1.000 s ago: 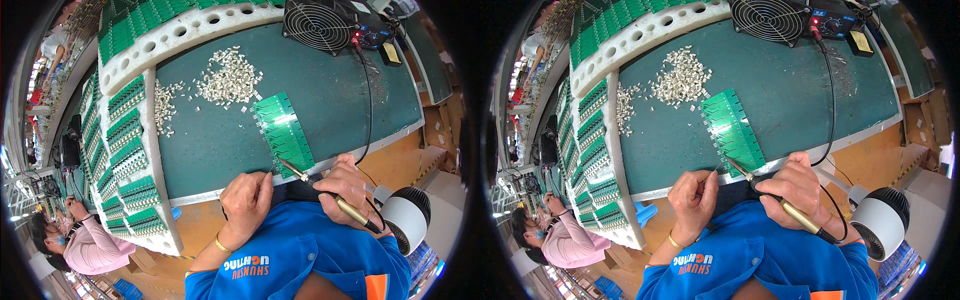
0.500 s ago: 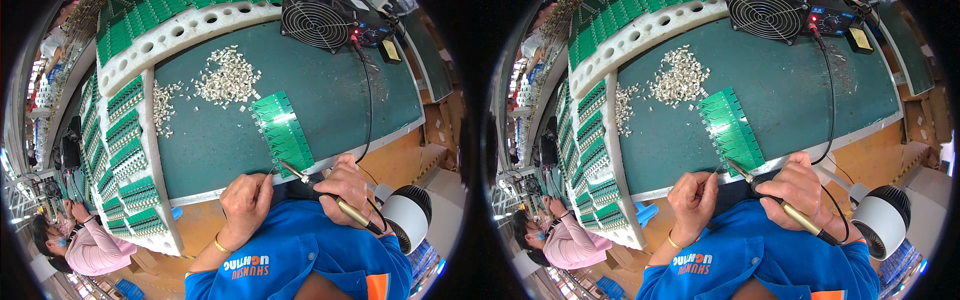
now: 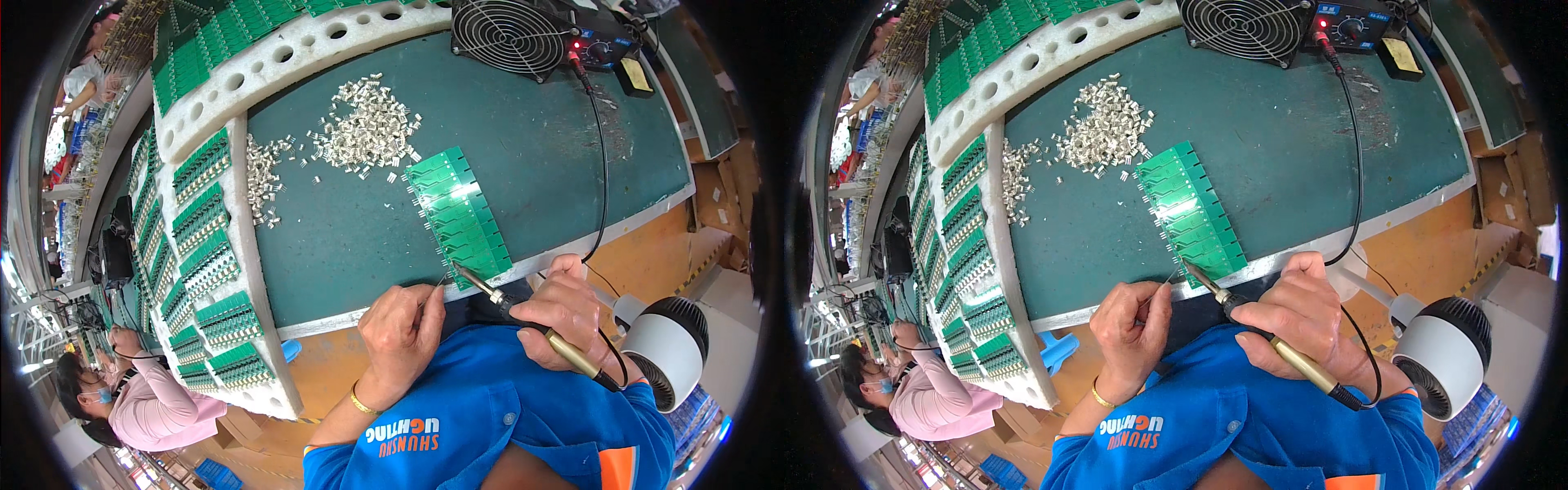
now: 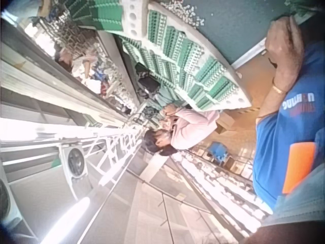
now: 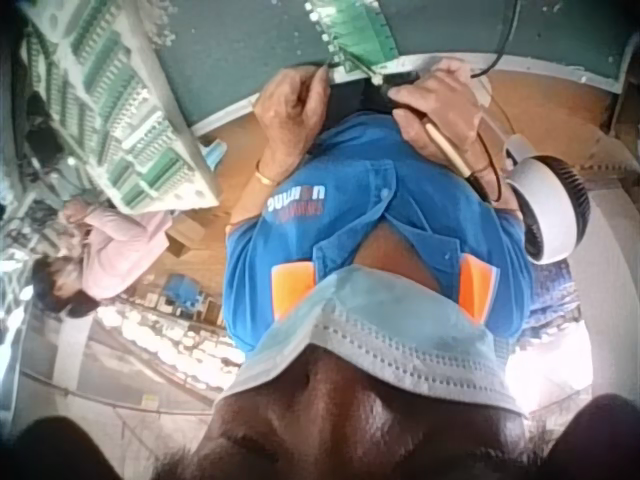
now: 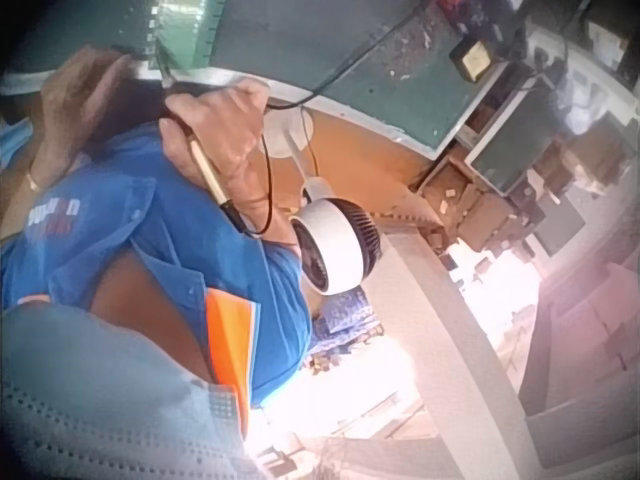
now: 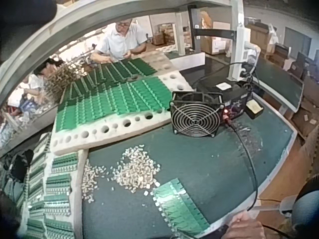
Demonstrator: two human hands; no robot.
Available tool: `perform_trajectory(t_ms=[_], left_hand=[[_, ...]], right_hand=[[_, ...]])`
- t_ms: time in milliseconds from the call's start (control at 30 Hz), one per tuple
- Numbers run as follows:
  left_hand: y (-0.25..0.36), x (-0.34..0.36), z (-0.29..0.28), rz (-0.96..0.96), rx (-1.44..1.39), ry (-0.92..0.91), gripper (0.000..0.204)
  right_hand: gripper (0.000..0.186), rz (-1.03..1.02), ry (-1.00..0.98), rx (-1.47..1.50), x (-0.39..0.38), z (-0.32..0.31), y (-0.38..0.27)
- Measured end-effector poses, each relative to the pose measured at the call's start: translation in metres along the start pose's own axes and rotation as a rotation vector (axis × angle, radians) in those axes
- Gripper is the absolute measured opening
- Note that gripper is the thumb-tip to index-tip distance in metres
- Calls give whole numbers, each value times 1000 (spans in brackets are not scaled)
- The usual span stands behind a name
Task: The person picks up a circuit board and solders electronic components onto it using a soldering iron and solder wire.
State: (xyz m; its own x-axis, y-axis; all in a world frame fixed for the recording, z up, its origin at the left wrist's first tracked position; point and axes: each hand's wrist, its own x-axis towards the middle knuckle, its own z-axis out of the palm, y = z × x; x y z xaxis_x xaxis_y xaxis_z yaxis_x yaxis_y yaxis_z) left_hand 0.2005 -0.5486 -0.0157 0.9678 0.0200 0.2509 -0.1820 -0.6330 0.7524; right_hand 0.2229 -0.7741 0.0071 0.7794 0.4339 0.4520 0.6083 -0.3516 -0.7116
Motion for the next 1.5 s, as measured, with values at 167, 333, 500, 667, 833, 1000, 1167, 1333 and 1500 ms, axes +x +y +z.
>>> perform_trajectory(t_ms=[167,333,500,667,833,1000,1167,1333,1500], left_hand=[[0,1,2,-5,-14,14,10],[-1,2,2,7,-6,13,10],[-2,1,2,13,3,17,10],[-2,2,4,17,-12,35,10],[-1,4,5,17,0,39,11],[-2,4,5,32,11,37,11],[-2,3,2,7,2,43,11],[-1,3,2,2,-2,42,10],[-2,5,3,-2,-24,40,9]], right_hand=[[24,-1,-10,-18,-1,0,-1],[26,10,-27,-17,-2,-2,-2],[28,11,-36,-20,-2,-1,-3],[27,15,-38,-25,-2,0,-5],[25,17,-57,-76,-1,1,-8],[26,8,-61,-108,-2,1,-9],[25,24,-21,-100,-2,-1,-7],[24,28,2,-39,0,3,-2],[25,20,6,-11,2,4,2]])
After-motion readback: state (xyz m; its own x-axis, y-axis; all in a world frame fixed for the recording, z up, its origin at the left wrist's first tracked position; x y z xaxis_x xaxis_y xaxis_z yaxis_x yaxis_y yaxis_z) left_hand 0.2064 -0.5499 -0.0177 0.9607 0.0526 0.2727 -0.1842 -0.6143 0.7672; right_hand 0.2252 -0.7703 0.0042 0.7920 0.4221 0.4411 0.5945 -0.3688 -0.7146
